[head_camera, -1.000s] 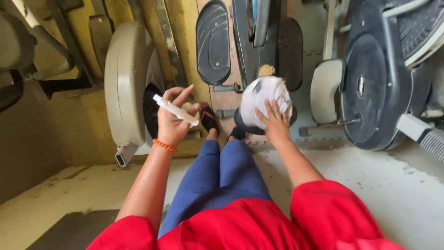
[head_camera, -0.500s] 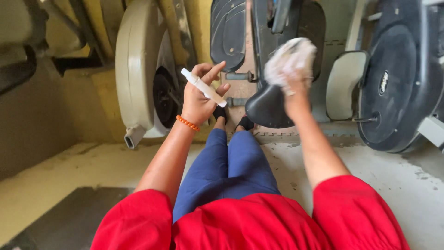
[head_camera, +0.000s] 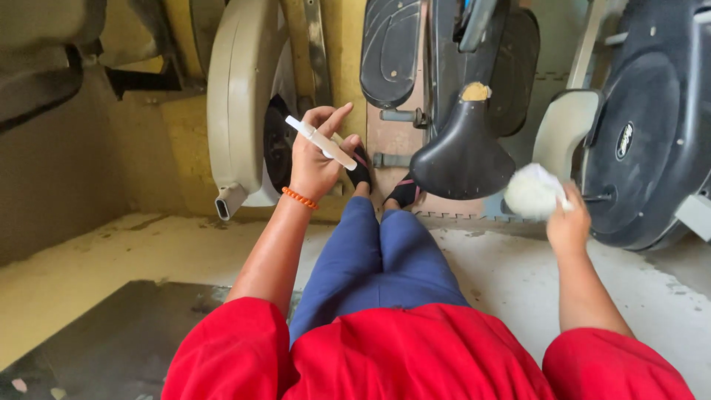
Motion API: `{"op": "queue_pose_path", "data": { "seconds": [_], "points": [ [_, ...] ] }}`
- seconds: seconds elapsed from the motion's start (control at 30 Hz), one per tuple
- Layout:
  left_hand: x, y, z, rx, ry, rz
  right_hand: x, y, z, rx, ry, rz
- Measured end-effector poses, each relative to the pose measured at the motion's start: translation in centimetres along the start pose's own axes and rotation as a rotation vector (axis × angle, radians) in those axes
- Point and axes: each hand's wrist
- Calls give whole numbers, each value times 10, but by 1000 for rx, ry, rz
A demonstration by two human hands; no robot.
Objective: Cleaning and wiping down various parts of an elliptical machine and exercise equipment using a spray bottle and cloth.
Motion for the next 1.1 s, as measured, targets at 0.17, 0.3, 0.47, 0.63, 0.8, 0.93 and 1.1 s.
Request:
{"op": "queue_pose_path", "data": {
  "seconds": [0.17, 0.3, 0.47, 0.63, 0.8, 0.93, 1.1],
  "points": [
    [-20, -5, -50, 113, -12, -118, -57, -92, -83, -578, 317, 622],
    [-46, 23, -82, 152, -140, -238, -43, -102, -123, 499, -229, 379],
    [-69, 51, -111, 114, -241, -307, -68, -39, -95, 678, -304, 558],
    [-76, 61, -131, 187, -246, -340, -50, -128, -82, 300, 65, 32],
    [-78, 57, -136, 142, -271, -367, -55, -111, -112, 370, -143, 316],
    [-85, 58, -138, 145, -261, -397, -80, -66, -59, -1173, -38, 232],
    [-87, 61, -142, 166, -260, -392, -132, 41, -167, -186, 185, 28]
  ]
}}
Point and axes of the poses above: each hand's wrist, its own x-axis away from the middle knuckle, its own z-axis out of the back of the hand, y = z × x, and after that the axes turned 9 degrees about -y, right-handed
